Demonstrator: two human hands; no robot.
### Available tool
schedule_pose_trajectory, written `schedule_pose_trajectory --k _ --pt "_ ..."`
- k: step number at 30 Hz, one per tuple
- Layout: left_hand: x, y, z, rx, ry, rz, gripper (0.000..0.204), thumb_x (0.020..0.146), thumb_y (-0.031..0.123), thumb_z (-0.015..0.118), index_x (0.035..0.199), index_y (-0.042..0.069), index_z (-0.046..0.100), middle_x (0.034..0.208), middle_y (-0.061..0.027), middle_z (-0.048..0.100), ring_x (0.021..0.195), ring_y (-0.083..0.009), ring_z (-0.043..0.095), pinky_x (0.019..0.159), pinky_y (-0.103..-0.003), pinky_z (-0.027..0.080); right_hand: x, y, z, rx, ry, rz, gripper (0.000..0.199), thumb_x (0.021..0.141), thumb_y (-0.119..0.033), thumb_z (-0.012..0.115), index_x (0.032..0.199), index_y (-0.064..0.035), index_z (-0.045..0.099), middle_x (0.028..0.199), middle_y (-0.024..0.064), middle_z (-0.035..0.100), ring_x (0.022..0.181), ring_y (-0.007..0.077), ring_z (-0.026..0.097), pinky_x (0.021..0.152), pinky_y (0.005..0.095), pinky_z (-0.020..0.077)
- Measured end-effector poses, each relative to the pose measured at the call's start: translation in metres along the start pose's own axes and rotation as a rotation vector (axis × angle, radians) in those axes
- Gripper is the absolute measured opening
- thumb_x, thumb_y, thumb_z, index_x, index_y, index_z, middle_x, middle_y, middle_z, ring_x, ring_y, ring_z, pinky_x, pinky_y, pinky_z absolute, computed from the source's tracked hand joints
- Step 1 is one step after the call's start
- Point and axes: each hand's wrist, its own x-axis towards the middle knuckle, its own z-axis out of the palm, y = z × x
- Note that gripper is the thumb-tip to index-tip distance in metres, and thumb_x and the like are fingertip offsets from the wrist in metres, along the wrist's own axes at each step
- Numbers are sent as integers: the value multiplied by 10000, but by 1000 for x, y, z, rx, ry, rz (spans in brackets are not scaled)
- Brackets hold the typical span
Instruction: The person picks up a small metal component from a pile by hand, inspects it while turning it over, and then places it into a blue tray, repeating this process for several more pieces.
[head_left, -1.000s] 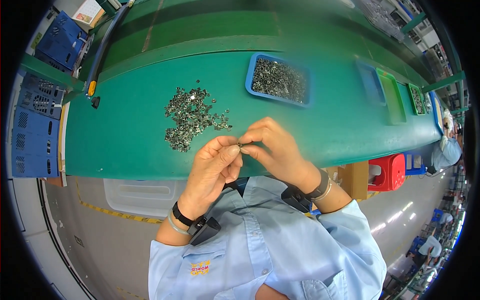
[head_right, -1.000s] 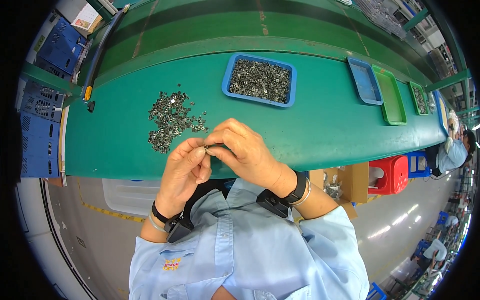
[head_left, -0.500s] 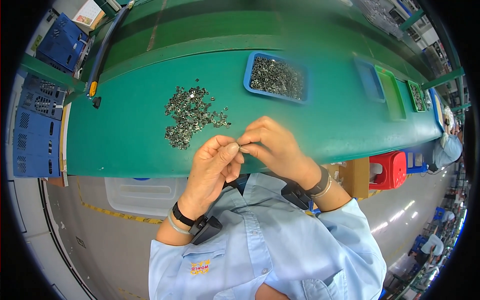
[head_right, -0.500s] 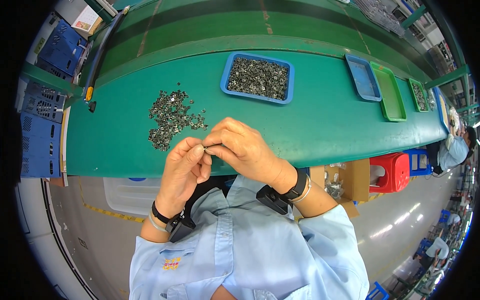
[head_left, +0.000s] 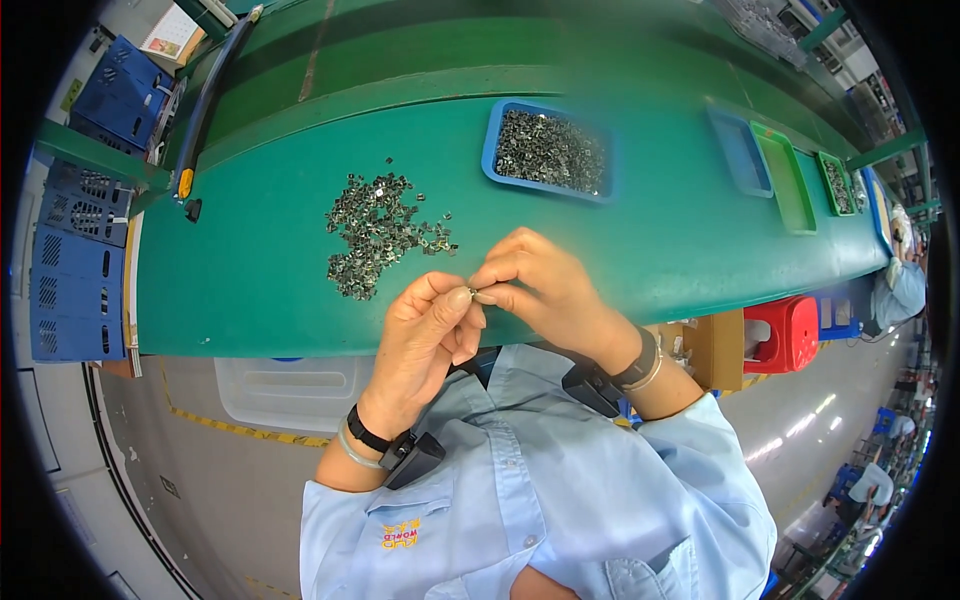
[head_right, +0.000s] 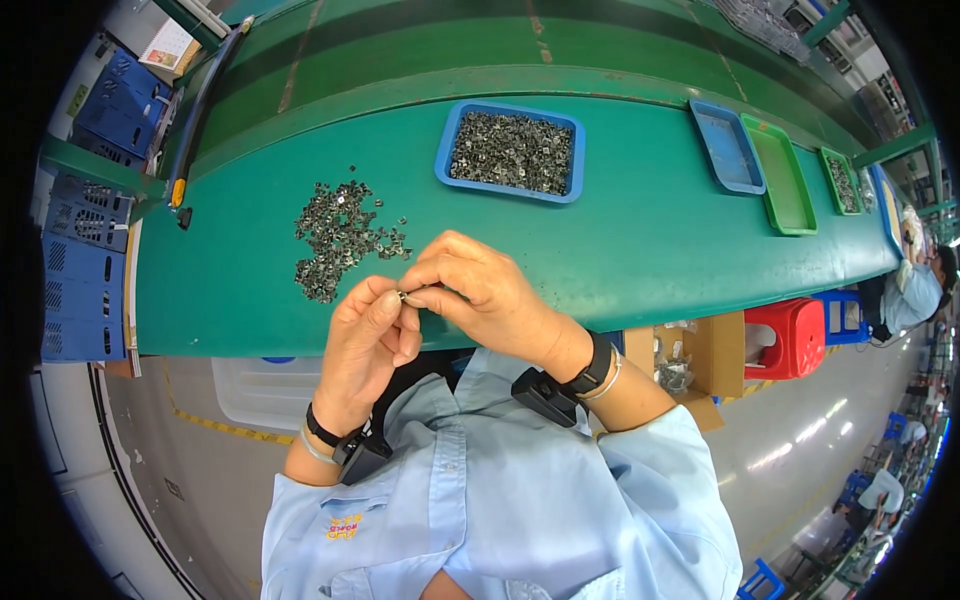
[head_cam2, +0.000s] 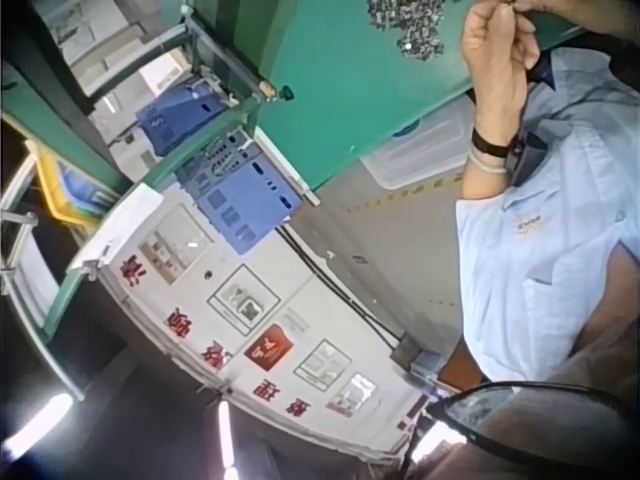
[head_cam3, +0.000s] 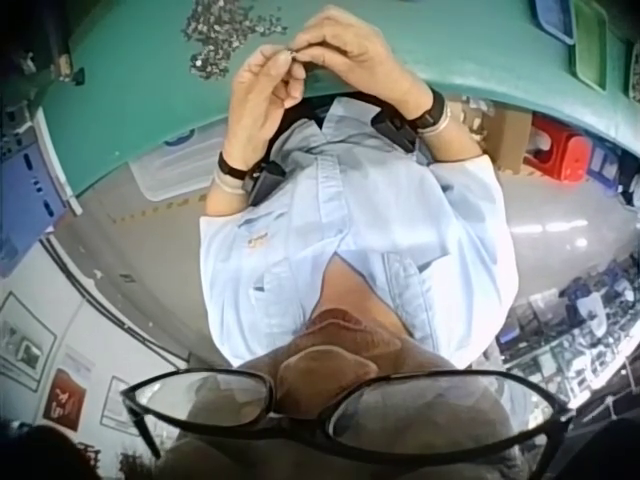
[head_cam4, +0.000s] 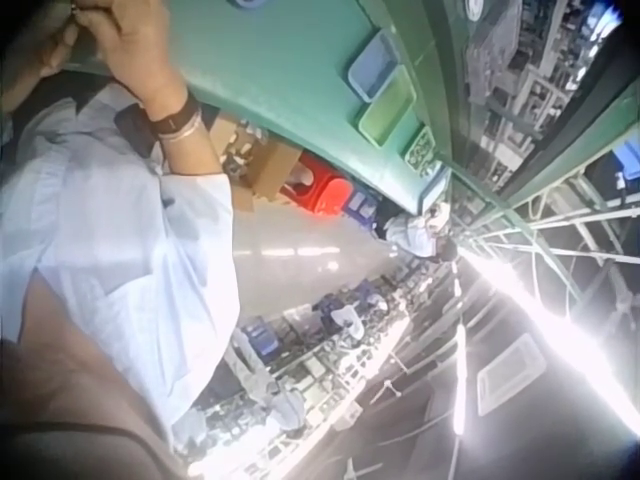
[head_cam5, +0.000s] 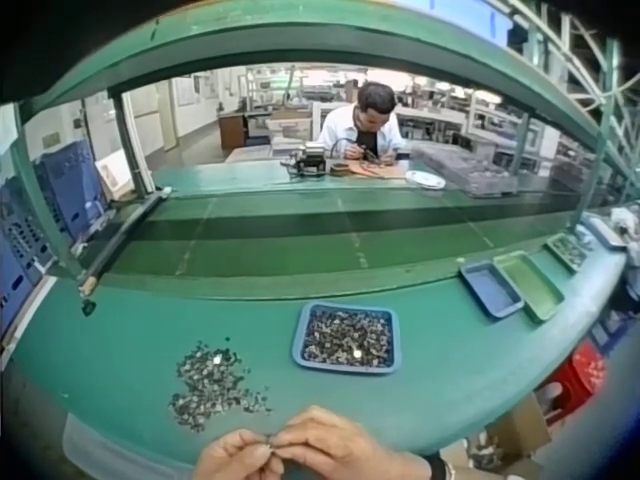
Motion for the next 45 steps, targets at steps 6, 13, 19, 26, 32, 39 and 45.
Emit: schedule_pose_trajectory --k 6,13,19,26,32,39,45 --pt "1 -3 -6 15 -13 22 132 904 170 600 925 48 553 737 -57 612 532 -104 528 430 -204 374 1 -2 2 12 22 -40 153 767 -36 682 912 -61 641 850 52 589 783 189 590 647 293 496" --pt "2 -10 -4 -50 -64 120 137 894 159 612 860 66 518 713 -57 611 536 -103 536 439 -210 389 -1 -4 7 114 28 18 134 763 -56 701 879 -83 639 867 34 598 810 183 577 690 303 473" --pt "4 -13 -4 -15 -56 146 145 899 167 605 851 69 509 691 -55 596 530 -107 527 449 -221 389 -6 1 9 177 43 53 139 760 -49 704 878 -82 638 874 34 603 813 182 582 685 300 476" --pt "3 -7 -3 120 -33 86 140 918 183 574 874 64 514 679 -66 579 516 -119 508 452 -240 379 -3 2 1 41 23 -41 144 776 -24 681 908 -58 636 865 45 603 793 183 596 665 286 495" --pt "-1 -4 2 2 -37 52 142 928 188 562 901 53 528 665 -61 580 526 -114 510 454 -228 385 -4 1 3 90 43 -45 149 759 -32 701 880 -67 622 865 44 614 796 186 590 666 299 485" --pt "-2 -6 -4 -140 -131 20 149 919 195 579 908 56 524 654 -62 568 511 -117 486 441 -242 350 -4 -4 8 153 48 -24 150 749 -24 705 863 -69 618 866 50 623 790 186 588 663 302 479" --pt "-3 -4 -4 -184 -136 8 155 904 193 600 896 59 522 636 -55 557 491 -118 473 429 -249 339 -1 -8 9 102 42 -59 139 765 -37 698 875 -84 628 823 34 615 747 184 604 624 293 494"
